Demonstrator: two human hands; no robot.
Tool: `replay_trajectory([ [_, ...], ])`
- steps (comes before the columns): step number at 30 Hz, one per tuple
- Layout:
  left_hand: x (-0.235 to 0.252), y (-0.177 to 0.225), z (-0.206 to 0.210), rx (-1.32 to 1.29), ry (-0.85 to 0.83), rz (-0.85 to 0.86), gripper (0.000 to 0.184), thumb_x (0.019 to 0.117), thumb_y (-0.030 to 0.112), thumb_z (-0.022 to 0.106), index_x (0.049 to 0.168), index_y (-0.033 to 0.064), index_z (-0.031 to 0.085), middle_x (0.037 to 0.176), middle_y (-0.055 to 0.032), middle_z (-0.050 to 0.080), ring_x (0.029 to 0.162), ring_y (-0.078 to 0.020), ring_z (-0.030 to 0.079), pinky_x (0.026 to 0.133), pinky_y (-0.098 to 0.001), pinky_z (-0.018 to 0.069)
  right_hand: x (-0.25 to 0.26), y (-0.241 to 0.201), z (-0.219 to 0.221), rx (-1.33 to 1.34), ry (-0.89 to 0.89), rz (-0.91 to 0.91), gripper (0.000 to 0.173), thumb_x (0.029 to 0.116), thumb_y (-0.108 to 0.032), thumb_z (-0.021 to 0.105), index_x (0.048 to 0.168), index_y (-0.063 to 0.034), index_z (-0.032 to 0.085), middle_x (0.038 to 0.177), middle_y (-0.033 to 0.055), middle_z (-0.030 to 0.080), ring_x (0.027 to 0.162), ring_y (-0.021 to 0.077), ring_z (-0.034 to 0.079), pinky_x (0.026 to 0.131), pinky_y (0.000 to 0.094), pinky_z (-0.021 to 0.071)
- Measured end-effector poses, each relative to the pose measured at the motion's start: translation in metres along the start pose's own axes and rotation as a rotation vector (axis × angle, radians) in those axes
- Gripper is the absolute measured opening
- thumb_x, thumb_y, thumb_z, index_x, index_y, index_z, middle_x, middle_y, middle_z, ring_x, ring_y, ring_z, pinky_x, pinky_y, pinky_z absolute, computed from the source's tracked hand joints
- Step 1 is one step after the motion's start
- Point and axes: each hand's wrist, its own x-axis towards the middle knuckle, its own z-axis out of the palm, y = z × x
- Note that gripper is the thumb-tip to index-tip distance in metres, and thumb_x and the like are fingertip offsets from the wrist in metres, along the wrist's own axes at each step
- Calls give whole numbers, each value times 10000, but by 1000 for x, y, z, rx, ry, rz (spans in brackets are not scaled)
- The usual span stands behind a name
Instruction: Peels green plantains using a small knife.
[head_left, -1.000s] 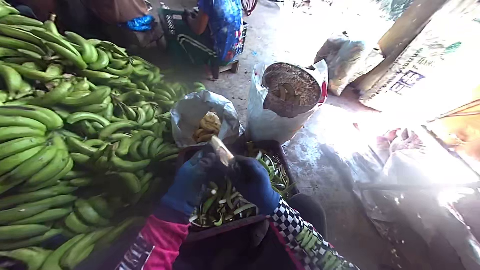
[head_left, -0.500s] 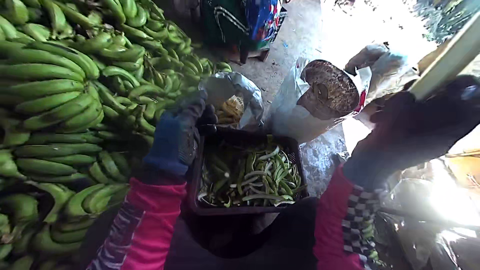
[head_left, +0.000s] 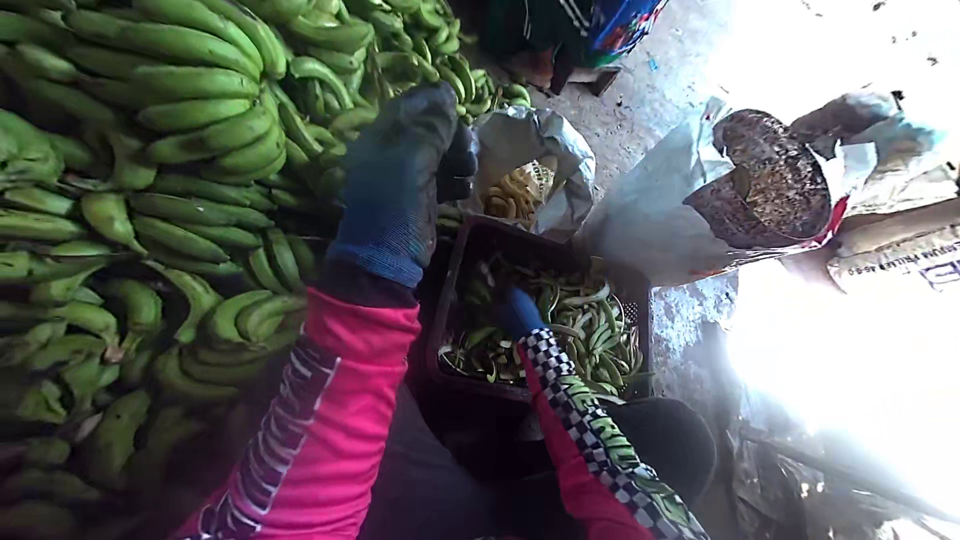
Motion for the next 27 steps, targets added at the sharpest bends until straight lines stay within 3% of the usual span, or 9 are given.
replay_trajectory([
  [2, 1, 0, 1, 52, -16, -31, 313, 1063, 259, 549, 1315, 83, 607, 969, -83, 711, 780, -220, 714, 662, -365, 628, -7, -5, 34, -139, -128, 76, 561, 858, -377, 686, 1370, -170, 587, 1166, 145, 722, 1074, 362, 697, 874, 645, 550],
  [5, -1, -4, 0, 194, -72, -67, 323, 1051, 244, 573, 1332, 90, 621, 1015, -75, 706, 826, -201, 714, 696, -355, 630, -14, -1, 35, -1, -55, 95, 535, 859, -350, 714, 1349, -169, 598, 1142, 119, 727, 1074, 313, 699, 907, 583, 558],
  [9, -8, -23, 11, 506, -83, -80, 405, 1043, 333, 569, 1390, 124, 592, 1235, -73, 673, 1072, -156, 676, 914, -394, 586, -28, 4, -25, 364, 170, -16, 496, 815, -347, 819, 1194, -73, 654, 958, 126, 707, 891, 287, 687, 825, 554, 570],
  [12, -16, -51, 29, 639, -102, -253, 577, 1070, 441, 465, 1561, 143, 407, 1438, -150, 567, 1273, -273, 592, 1046, -533, 502, -60, -5, -83, 541, 395, -190, 470, 836, -294, 801, 1232, -106, 631, 885, 73, 687, 751, 217, 669, 684, 496, 587],
  [14, -29, -69, 39, 611, -206, -313, 502, 1094, 358, 419, 1541, 129, 422, 1355, -186, 602, 1173, -311, 628, 970, -551, 525, -86, -9, -113, 516, 477, -289, 474, 839, -286, 802, 1238, -122, 607, 881, 53, 683, 732, 190, 662, 654, 474, 579],
  [17, -51, -75, 53, 375, -302, -324, 420, 1079, 408, 471, 1419, 177, 556, 1117, -76, 696, 936, -178, 671, 799, -411, 568, -117, 3, -135, 480, 430, -501, 466, 833, -279, 840, 1226, -149, 626, 896, 0, 711, 736, 118, 687, 659, 375, 619],
  [21, -55, -91, 50, 221, -286, -350, 424, 1052, 544, 468, 1387, 313, 587, 927, -50, 691, 639, -154, 599, 531, -303, 498, -116, 48, -123, 562, 344, -653, 655, 881, -639, 706, 1239, -92, 657, 884, -2, 727, 727, 87, 683, 651, 322, 612],
  [23, -48, -98, 52, 164, -239, -366, 423, 1053, 548, 455, 1269, 233, 637, 891, -49, 677, 596, -142, 592, 492, -276, 499, -107, 61, -114, 563, 346, -598, 668, 946, -659, 578, 1311, -100, 611, 804, -13, 658, 649, 86, 606, 584, 324, 548],
  [27, -46, -106, 58, 206, -168, -356, 462, 1049, 581, 431, 1127, 195, 672, 775, -31, 638, 556, -122, 568, 471, -284, 494, -118, 54, -113, 476, 340, -695, 602, 1030, -616, 441, 1364, -130, 563, 887, 4, 681, 724, 125, 649, 641, 407, 590],
])
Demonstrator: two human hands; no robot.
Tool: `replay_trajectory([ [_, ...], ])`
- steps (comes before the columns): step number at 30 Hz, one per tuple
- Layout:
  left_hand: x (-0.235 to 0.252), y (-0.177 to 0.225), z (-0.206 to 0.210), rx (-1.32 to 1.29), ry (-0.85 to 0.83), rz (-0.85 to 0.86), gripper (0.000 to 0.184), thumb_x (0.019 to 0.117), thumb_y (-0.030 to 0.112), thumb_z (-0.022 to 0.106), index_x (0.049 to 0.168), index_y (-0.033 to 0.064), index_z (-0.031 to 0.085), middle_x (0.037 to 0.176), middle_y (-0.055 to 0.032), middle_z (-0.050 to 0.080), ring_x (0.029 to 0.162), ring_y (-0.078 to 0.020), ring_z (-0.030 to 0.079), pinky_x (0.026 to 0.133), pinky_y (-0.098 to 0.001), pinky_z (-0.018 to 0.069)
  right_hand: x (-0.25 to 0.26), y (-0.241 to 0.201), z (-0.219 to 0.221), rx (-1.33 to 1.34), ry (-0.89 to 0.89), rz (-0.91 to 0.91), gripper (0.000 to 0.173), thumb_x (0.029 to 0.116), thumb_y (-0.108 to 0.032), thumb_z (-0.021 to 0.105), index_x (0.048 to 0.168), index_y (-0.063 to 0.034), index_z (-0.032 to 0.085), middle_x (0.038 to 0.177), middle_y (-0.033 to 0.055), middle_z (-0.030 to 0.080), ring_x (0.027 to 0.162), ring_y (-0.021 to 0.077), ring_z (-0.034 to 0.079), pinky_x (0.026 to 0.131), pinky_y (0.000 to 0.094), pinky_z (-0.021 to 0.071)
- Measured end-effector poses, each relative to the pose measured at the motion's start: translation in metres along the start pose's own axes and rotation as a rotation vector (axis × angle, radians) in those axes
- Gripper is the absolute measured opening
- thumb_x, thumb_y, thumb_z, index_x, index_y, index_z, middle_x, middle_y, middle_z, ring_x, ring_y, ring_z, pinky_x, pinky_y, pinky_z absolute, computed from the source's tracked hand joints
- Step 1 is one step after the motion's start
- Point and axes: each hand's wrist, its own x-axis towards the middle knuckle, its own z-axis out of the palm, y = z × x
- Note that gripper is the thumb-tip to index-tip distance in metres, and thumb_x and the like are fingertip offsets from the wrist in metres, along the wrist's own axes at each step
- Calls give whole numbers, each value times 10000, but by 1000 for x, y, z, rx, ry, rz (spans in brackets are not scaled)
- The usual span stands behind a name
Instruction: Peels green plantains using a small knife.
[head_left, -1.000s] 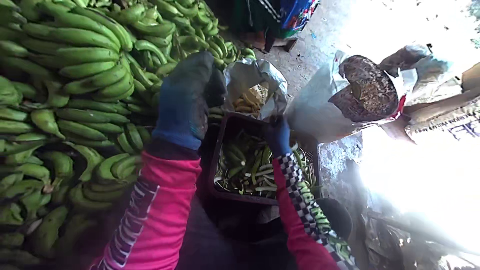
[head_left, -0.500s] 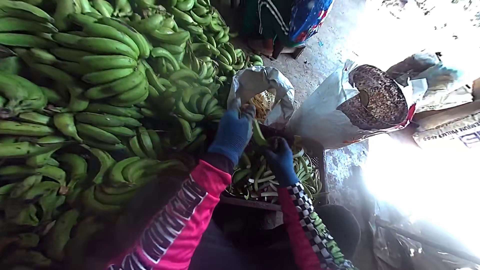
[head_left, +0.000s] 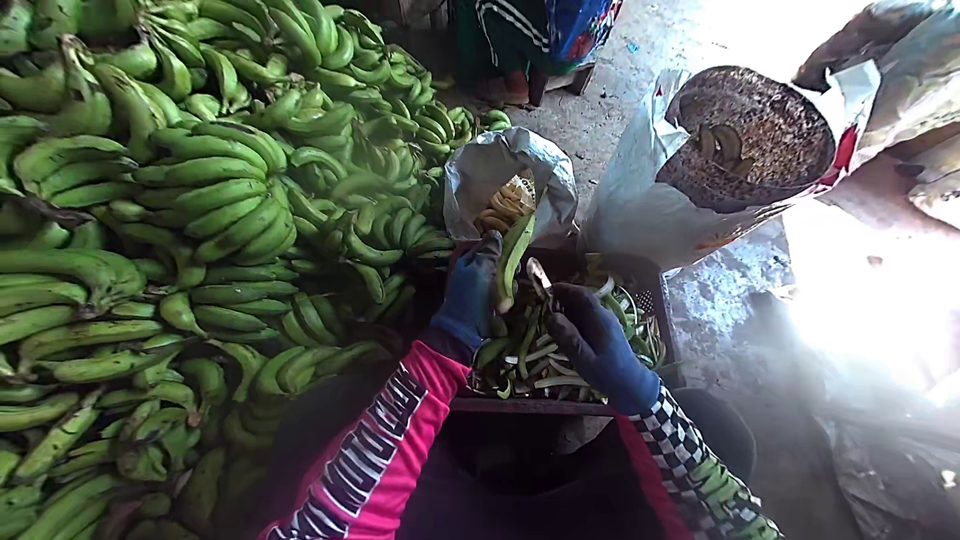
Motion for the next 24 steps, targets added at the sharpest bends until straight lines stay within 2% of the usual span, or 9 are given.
replay_trajectory([
  [2, 1, -3, 1, -15, -8, -4, 471, 1048, 589, 425, 1193, 220, 678, 881, -35, 678, 652, -133, 612, 544, -304, 531, -2, -6, 3, -30, -37, -52, 551, 1034, -580, 478, 1302, -119, 615, 952, 18, 696, 783, 131, 668, 690, 413, 604],
  [5, -9, -4, 7, -8, -47, -34, 451, 1059, 576, 398, 1234, 241, 643, 913, -39, 659, 661, -136, 589, 541, -307, 506, -4, -1, 9, -124, -44, -38, 527, 1028, -578, 498, 1278, -143, 659, 1043, 34, 690, 861, 151, 678, 726, 424, 601],
  [9, -14, -9, 17, 145, -137, 4, 352, 1092, 405, 423, 1232, 191, 666, 898, -27, 669, 675, -115, 609, 555, -290, 529, 14, 19, -5, -352, 193, 33, 401, 1004, -443, 614, 1293, -172, 672, 1076, 79, 689, 927, 247, 689, 746, 498, 597],
  [11, -12, -10, 21, 117, -201, -57, 403, 1097, 442, 410, 1239, 173, 674, 883, -56, 676, 658, -138, 624, 560, -304, 551, 23, 31, -22, -374, 278, 155, 433, 1037, -465, 551, 1333, -162, 643, 1121, 112, 671, 980, 287, 677, 779, 538, 579],
  [14, -14, -5, 20, 29, -277, -119, 511, 1078, 552, 364, 1215, 160, 662, 850, -78, 666, 609, -150, 608, 524, -292, 537, 23, 37, -41, -270, 349, 288, 517, 1042, -540, 489, 1363, -163, 639, 1205, 98, 677, 1068, 249, 671, 889, 539, 557],
  [17, -14, -3, 12, 19, -256, -82, 498, 1058, 591, 388, 1259, 203, 625, 913, -68, 672, 601, -134, 597, 494, -258, 507, 13, 23, -32, -216, 311, 224, 496, 1030, -518, 519, 1325, -141, 652, 1173, 81, 688, 1000, 207, 682, 850, 499, 580],
  [20, -17, -1, 5, 114, -28, -3, 488, 1031, 630, 429, 1245, 250, 650, 909, -29, 673, 672, -124, 616, 557, -295, 531, 4, 8, -6, -115, 184, 74, 466, 1016, -496, 571, 1298, -132, 647, 1072, 53, 683, 829, 159, 670, 706, 430, 602],
  [22, -17, -2, -1, 132, 29, 36, 477, 1031, 631, 427, 1236, 259, 644, 940, -15, 665, 742, -127, 618, 614, -334, 538, 0, 1, 11, -86, 85, 7, 487, 1004, -540, 576, 1294, -158, 656, 1060, 31, 684, 850, 146, 676, 722, 422, 612],
  [24, -11, -4, -6, 115, -39, 45, 434, 1054, 581, 417, 1236, 255, 637, 923, -21, 669, 693, -121, 609, 558, -306, 521, 2, 1, 19, -144, 80, -28, 496, 1006, -574, 554, 1292, -189, 679, 1056, 19, 692, 877, 147, 681, 728, 423, 606],
])
